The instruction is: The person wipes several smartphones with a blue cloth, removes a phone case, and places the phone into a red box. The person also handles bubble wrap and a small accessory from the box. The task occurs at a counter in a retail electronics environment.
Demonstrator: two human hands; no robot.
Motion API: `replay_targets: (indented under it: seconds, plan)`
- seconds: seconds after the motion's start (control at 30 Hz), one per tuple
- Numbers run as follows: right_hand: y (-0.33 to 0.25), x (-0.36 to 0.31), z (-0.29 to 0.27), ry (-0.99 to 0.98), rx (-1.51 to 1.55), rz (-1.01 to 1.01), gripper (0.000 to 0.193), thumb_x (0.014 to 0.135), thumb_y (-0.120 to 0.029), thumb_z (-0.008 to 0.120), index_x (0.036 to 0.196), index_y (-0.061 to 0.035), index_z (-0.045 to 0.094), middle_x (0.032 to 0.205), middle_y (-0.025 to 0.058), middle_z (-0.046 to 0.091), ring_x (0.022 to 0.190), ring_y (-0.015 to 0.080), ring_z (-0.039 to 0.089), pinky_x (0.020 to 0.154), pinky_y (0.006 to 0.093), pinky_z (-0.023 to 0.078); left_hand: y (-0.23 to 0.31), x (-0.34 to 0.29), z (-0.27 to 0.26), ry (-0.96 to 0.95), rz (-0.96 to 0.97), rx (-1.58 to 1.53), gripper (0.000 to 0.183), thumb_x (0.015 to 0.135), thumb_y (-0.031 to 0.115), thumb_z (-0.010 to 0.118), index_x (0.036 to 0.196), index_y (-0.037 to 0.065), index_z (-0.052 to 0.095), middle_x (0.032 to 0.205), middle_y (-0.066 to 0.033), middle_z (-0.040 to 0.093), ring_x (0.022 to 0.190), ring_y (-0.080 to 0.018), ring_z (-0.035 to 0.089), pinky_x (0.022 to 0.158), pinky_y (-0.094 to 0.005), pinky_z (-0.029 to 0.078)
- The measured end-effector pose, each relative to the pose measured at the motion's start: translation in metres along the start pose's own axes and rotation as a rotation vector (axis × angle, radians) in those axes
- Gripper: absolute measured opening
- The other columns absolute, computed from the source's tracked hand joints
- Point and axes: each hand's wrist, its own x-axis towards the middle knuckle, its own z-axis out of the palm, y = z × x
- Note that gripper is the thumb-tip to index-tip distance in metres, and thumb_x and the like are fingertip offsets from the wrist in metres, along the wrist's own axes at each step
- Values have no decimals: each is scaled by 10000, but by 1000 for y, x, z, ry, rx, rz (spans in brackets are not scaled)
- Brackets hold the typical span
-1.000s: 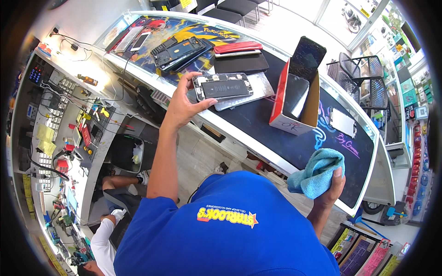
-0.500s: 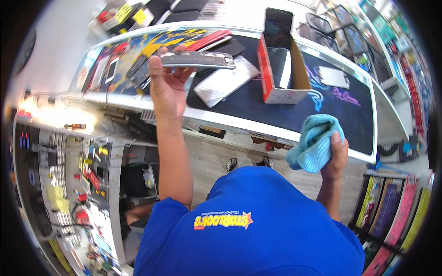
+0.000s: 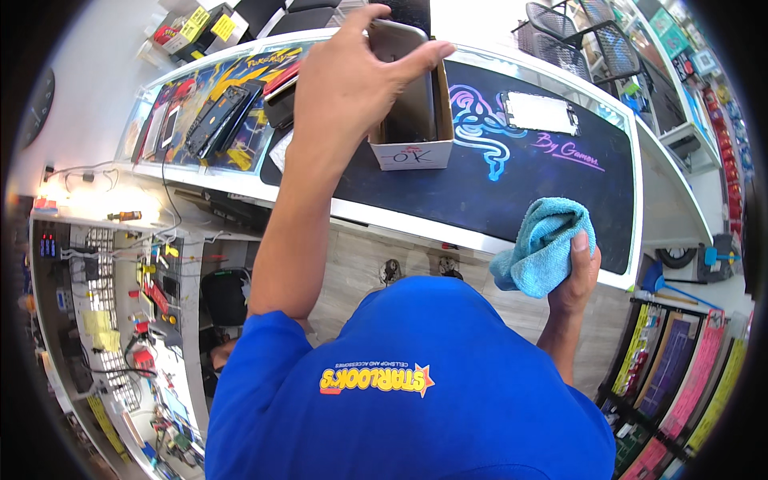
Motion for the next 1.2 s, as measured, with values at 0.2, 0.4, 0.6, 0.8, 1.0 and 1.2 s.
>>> replay_targets:
  seconds: [0.2,0.4,0.6,0.8,1.0,1.2]
  plan:
    - [9,27,-27,-206,74,44,509,1081,-391,624,1258,80,699,1004,100,752,881,147,689,807,286,539,-2,30,48,-126,47,562,999,815,856,691,1323,-3,705,1019,-245,793,973,-392,789,883,-462,619]
    - [18,42,-34,-305,69,112,592,1056,-466,608,1277,78,677,1073,150,749,931,198,711,854,330,560,-10,26,39,-61,39,548,886,882,801,677,1282,12,718,1065,-192,794,1059,-343,774,929,-428,603]
    - [21,41,-32,-286,81,136,539,1058,-424,633,1255,74,696,1033,115,747,912,177,702,840,313,549,-136,-38,-38,-128,-19,304,480,965,358,813,1323,52,719,1214,-151,719,1178,-325,695,1033,-412,535]
    - [25,47,-22,-191,51,143,570,1077,-471,604,1324,41,647,1108,130,730,956,183,708,860,318,571,-166,-69,-34,-145,172,488,552,936,281,815,1431,88,664,1383,-190,692,1198,-372,695,1044,-408,550]
    - [6,74,-10,-64,-323,-85,548,1071,-414,659,1415,10,614,1277,149,678,1120,224,673,1002,361,525,-171,-43,-65,-227,-53,296,357,1001,223,701,1322,68,712,879,-126,754,782,-217,718,747,-357,560]
    - [-19,88,26,-51,-1204,-429,609,1019,-367,756,1493,-31,575,1615,197,459,1412,358,529,1172,478,424,-206,-50,-83,-89,-344,-814,360,1086,262,641,1290,-33,678,1188,-67,747,994,-135,702,904,-294,550]
